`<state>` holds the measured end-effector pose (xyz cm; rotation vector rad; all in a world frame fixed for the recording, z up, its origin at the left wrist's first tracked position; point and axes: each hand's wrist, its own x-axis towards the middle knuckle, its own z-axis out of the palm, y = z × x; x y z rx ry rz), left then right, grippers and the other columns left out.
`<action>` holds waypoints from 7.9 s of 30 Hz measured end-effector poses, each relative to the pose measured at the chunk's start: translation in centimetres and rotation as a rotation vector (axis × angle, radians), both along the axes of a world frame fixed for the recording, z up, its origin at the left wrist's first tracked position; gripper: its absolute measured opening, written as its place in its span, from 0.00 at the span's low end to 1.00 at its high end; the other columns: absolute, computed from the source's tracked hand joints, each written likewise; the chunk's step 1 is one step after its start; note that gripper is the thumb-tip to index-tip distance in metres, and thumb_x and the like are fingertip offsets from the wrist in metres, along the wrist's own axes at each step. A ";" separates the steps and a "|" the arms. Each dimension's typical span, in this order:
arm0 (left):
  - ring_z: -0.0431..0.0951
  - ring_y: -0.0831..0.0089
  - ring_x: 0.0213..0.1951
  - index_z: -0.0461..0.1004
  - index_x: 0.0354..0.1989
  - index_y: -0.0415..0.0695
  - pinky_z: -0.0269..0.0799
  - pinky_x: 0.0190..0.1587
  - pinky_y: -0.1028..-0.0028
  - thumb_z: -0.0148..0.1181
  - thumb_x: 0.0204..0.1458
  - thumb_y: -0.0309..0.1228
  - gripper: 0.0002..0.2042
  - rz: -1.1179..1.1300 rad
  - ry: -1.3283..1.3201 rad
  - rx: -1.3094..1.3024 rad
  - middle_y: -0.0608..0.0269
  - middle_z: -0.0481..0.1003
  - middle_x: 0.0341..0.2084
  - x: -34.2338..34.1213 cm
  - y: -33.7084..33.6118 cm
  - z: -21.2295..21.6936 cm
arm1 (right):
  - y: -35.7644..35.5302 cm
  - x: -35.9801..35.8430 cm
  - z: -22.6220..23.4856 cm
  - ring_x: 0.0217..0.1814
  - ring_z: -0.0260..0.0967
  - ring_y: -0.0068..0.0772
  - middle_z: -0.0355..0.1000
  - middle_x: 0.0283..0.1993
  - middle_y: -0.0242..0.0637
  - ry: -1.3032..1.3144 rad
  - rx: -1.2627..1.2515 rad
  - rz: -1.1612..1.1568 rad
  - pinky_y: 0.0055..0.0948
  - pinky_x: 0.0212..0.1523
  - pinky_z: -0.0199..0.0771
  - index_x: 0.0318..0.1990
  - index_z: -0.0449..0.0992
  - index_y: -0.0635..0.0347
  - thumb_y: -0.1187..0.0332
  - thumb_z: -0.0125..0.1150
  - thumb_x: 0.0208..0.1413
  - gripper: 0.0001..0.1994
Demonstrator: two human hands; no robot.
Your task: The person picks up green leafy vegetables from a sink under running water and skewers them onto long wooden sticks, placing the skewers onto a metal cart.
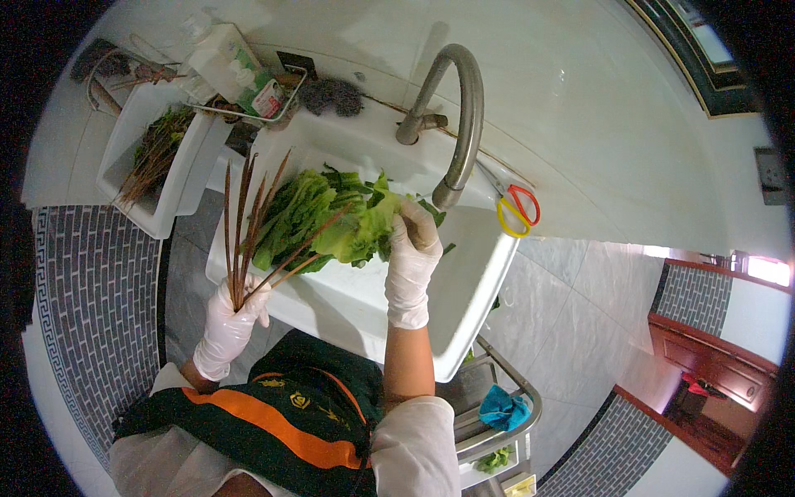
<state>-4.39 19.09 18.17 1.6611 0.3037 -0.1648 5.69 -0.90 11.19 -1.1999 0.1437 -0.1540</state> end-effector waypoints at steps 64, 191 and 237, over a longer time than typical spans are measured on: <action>0.65 0.83 0.12 0.68 0.37 0.36 0.58 0.11 0.85 0.54 0.46 0.26 0.10 0.138 -0.203 0.106 0.62 0.72 0.22 2.4 1.6 3.1 | 1.5 -7.8 -2.1 0.06 0.46 0.19 0.54 0.13 0.26 0.697 0.655 0.446 0.19 0.06 0.47 0.33 0.61 0.52 0.40 0.35 0.51 0.23; 0.73 0.71 0.34 0.63 0.42 0.39 0.70 0.35 0.76 0.37 0.56 0.32 0.12 -0.508 0.103 0.051 0.57 0.69 0.32 -3.4 -8.8 1.0 | -6.7 -20.5 7.0 0.20 0.54 0.10 0.64 0.23 0.24 0.277 0.089 -0.450 0.12 0.19 0.53 0.36 0.71 0.58 0.64 0.51 0.53 0.09; 0.55 0.87 0.12 0.64 0.45 0.42 0.47 0.12 0.87 0.39 0.56 0.31 0.12 0.284 0.204 -0.157 0.70 0.65 0.19 -4.6 6.2 -2.3 | 6.1 -4.9 -31.2 0.29 0.67 0.40 0.68 0.31 0.41 0.956 -0.541 -0.114 0.31 0.33 0.67 0.38 0.68 0.64 0.69 0.59 0.40 0.16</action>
